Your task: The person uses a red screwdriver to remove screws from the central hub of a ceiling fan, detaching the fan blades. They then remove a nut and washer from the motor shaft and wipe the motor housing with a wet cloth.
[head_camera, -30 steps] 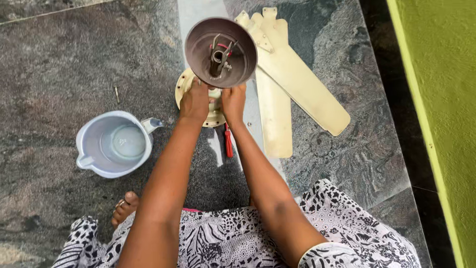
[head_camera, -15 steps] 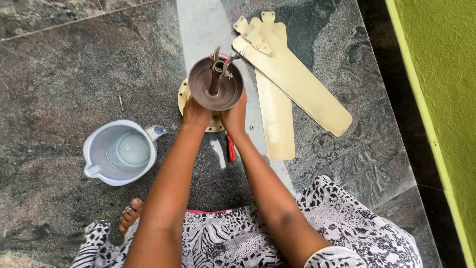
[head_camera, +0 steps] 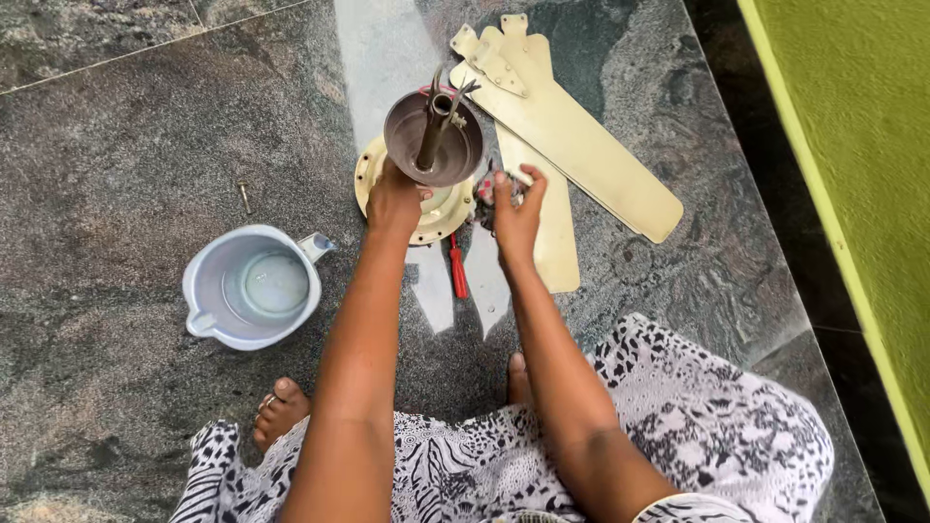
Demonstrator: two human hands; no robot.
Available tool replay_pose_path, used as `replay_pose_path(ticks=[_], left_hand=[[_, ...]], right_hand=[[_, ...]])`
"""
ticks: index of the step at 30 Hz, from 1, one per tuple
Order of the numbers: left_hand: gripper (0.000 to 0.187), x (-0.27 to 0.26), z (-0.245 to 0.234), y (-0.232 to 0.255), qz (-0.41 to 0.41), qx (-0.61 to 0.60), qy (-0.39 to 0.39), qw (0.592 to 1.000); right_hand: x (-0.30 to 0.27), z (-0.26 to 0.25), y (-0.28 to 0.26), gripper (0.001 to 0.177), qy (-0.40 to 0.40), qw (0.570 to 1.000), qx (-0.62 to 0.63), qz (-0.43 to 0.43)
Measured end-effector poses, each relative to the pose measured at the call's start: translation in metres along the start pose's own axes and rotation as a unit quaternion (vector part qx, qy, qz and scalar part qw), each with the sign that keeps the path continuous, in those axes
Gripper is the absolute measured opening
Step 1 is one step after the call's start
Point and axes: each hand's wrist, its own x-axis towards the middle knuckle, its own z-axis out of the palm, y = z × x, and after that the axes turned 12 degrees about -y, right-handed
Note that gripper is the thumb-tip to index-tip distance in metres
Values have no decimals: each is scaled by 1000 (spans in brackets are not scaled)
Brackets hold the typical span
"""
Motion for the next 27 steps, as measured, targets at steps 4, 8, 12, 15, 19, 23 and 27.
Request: replay_pose_path(ticks=[4,8,12,15,19,23,27], left_hand=[[96,-1,-24,-10,181,149,-7,972],[143,-18,-30,9,287,8,-16,958],[147,-36,-18,45,369,35,41,928],[142,-33,-7,60,234,103,73,964],[110,-9,-3,55,120,132,148,973],[87,-14,-7,49,112,181,159,964],[82,-50,-4,55,57,-18,60,996]], right_hand=[[6,-28,-44,47,21,984,-79,-158],[3,-57,-81,34,0,994,-3,-108],[-19,-64,-117,34,-32,995,46,-82],[-45,-70,-149,35,-89,988,48,-116],[-75,-97,-186,50,-147,972,-22,-183],[-61,-94,-201,62,-66,955,-208,-200],[-33,-46,-160,54,-81,952,-262,-132]])
